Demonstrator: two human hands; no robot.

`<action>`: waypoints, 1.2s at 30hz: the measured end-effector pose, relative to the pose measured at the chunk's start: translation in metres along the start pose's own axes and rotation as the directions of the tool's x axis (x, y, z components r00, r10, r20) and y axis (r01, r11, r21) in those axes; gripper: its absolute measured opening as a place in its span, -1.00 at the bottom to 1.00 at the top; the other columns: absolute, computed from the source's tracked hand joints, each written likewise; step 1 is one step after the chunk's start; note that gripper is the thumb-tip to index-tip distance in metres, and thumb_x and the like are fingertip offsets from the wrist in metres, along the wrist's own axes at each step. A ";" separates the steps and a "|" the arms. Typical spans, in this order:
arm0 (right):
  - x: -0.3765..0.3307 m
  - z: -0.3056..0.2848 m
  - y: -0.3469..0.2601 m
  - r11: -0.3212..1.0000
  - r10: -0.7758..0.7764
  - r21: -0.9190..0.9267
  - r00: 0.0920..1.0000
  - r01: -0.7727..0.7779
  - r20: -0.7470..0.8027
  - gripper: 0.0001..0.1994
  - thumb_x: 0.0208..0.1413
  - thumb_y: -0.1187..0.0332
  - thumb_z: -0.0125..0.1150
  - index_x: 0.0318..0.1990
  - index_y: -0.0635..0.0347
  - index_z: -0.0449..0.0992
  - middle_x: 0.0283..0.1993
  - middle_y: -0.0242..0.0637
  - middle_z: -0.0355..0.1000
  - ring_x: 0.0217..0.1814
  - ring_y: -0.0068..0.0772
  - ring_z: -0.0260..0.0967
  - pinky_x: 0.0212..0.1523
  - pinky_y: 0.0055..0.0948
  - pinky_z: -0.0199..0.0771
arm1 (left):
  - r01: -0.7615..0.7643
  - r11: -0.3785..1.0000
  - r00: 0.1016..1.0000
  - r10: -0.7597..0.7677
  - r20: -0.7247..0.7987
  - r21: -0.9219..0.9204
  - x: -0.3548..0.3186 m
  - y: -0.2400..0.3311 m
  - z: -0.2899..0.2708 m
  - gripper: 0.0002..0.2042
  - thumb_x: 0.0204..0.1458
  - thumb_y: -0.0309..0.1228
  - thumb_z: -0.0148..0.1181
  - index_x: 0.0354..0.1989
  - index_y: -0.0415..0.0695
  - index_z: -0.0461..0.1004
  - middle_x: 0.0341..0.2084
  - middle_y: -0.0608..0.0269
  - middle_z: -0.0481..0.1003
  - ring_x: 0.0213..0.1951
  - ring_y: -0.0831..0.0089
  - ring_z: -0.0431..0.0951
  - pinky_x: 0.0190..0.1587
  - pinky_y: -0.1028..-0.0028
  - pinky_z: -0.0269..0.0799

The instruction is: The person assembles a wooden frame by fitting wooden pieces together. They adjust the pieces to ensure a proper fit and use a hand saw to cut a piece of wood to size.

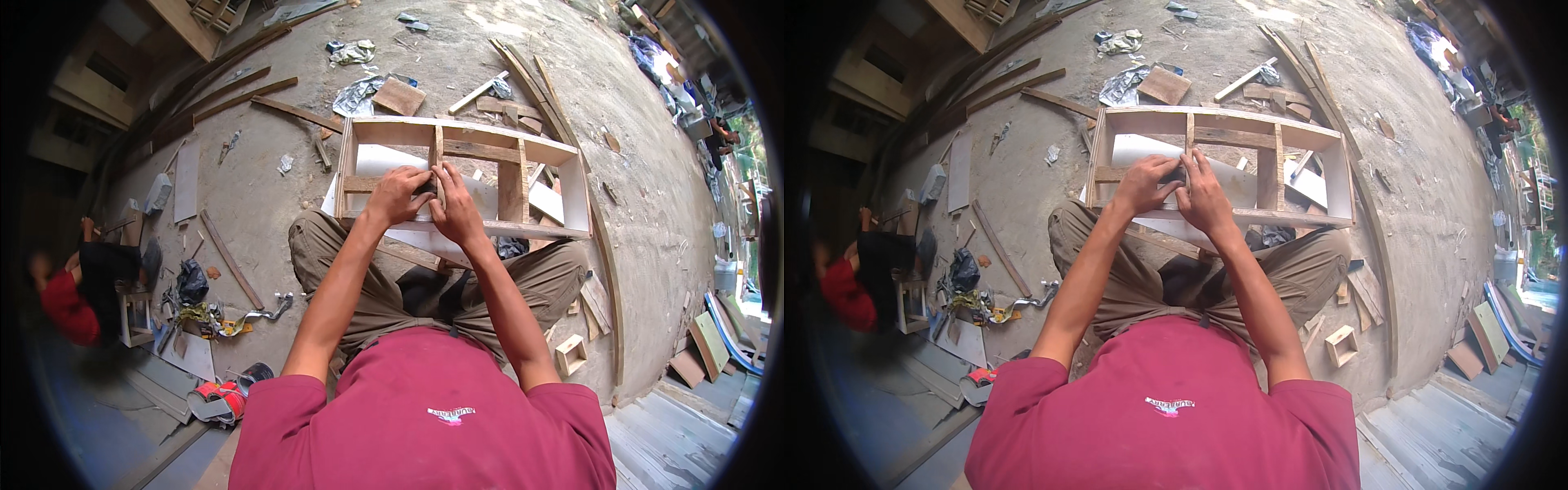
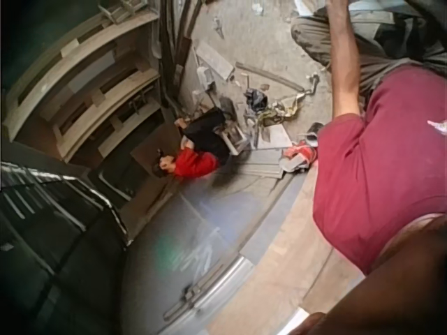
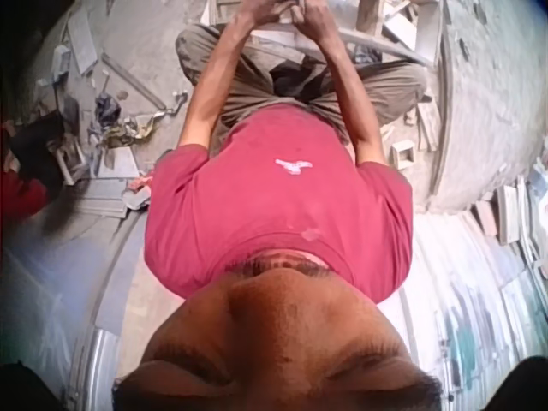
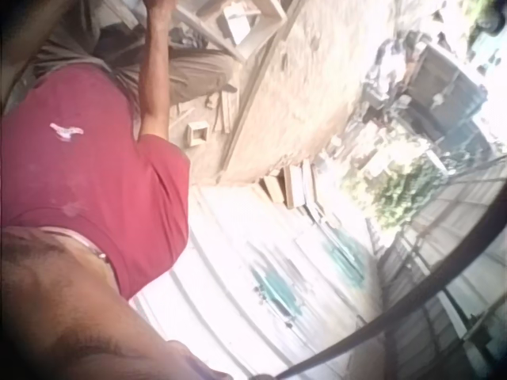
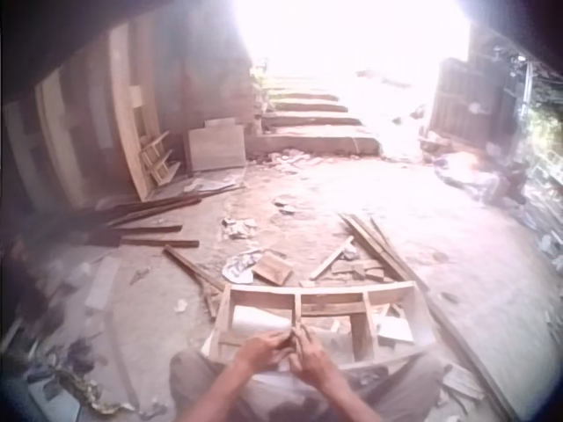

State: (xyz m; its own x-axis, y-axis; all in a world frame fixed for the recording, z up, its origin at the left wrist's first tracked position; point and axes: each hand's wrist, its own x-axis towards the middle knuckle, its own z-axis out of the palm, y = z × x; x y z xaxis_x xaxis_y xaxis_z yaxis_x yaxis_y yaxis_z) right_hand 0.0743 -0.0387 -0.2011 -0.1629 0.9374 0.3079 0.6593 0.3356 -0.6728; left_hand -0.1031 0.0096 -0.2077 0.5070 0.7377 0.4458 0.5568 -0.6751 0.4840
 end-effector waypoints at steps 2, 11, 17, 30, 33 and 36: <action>-0.002 -0.011 -0.001 0.998 -0.043 0.039 0.998 0.044 -0.043 -0.44 0.07 0.45 0.16 0.28 0.36 0.34 0.37 0.23 0.20 0.40 0.32 0.20 0.38 -0.03 0.28 | -0.081 0.995 0.992 0.086 -0.088 0.056 0.004 0.005 -0.007 -0.67 -0.02 -0.31 0.43 -0.09 -0.15 0.61 -0.16 0.16 0.60 -0.05 0.14 0.59 0.03 0.20 0.44; -0.092 -0.109 0.047 0.857 0.177 -0.399 0.913 -0.326 -0.367 -0.53 0.27 0.16 0.22 0.19 0.33 0.43 0.27 0.09 0.33 0.37 0.14 0.24 0.40 0.08 0.14 | -0.154 0.980 0.987 0.147 0.067 0.123 -0.057 0.014 -0.018 -0.76 0.04 -0.23 0.39 -0.26 -0.06 0.51 -0.46 0.31 0.56 -0.38 0.31 0.57 -0.27 0.30 0.42; -0.133 -0.126 0.079 0.845 0.185 -0.457 0.953 -0.278 -0.239 -0.40 0.14 0.10 0.38 0.21 0.33 0.43 0.29 0.06 0.33 0.47 0.17 0.11 0.53 0.13 -0.05 | -0.163 0.983 0.986 0.159 0.049 0.089 -0.056 -0.005 -0.030 -0.76 0.01 -0.24 0.42 -0.27 -0.07 0.53 -0.48 0.30 0.56 -0.38 0.29 0.57 -0.26 0.30 0.41; -0.122 -0.062 -0.003 0.930 0.123 -0.297 0.946 -0.215 -0.299 -0.74 0.14 0.29 0.35 -0.04 0.13 0.63 -0.13 -0.19 0.46 0.03 -0.07 0.42 0.38 0.07 0.22 | -0.009 0.995 0.986 -0.008 0.165 0.102 -0.084 -0.055 -0.111 -0.76 -0.01 -0.45 0.40 -0.15 -0.13 0.60 -0.27 0.19 0.63 -0.18 0.15 0.60 -0.03 0.22 0.44; -0.123 -0.064 0.001 0.930 0.127 -0.292 0.941 -0.223 -0.313 -0.72 0.14 0.27 0.36 -0.02 0.14 0.63 -0.11 -0.19 0.47 0.04 -0.07 0.42 0.37 0.07 0.23 | -0.030 0.998 0.999 0.030 0.012 0.055 -0.063 -0.014 -0.098 -0.77 0.03 -0.44 0.38 -0.12 -0.14 0.61 -0.27 0.18 0.63 -0.16 0.14 0.60 -0.04 0.23 0.44; -0.125 -0.071 0.001 0.932 0.098 -0.307 0.949 -0.193 -0.299 -0.71 0.14 0.30 0.37 -0.01 0.19 0.61 -0.05 -0.18 0.49 0.07 -0.06 0.43 0.28 -0.01 0.34 | -0.076 0.996 0.997 0.076 0.007 -0.055 -0.040 0.032 -0.061 -0.77 0.08 -0.42 0.35 -0.09 -0.18 0.62 -0.16 0.11 0.61 -0.08 0.12 0.58 0.01 0.22 0.46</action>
State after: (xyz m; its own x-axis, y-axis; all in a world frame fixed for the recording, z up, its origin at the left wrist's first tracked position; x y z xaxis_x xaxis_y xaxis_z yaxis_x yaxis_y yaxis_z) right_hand 0.1472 -0.1617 -0.1928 0.1294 0.8949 0.4271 0.8710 0.1033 -0.4803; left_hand -0.1458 -0.0415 -0.1641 0.5527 0.6840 0.4762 0.4798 -0.7283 0.4893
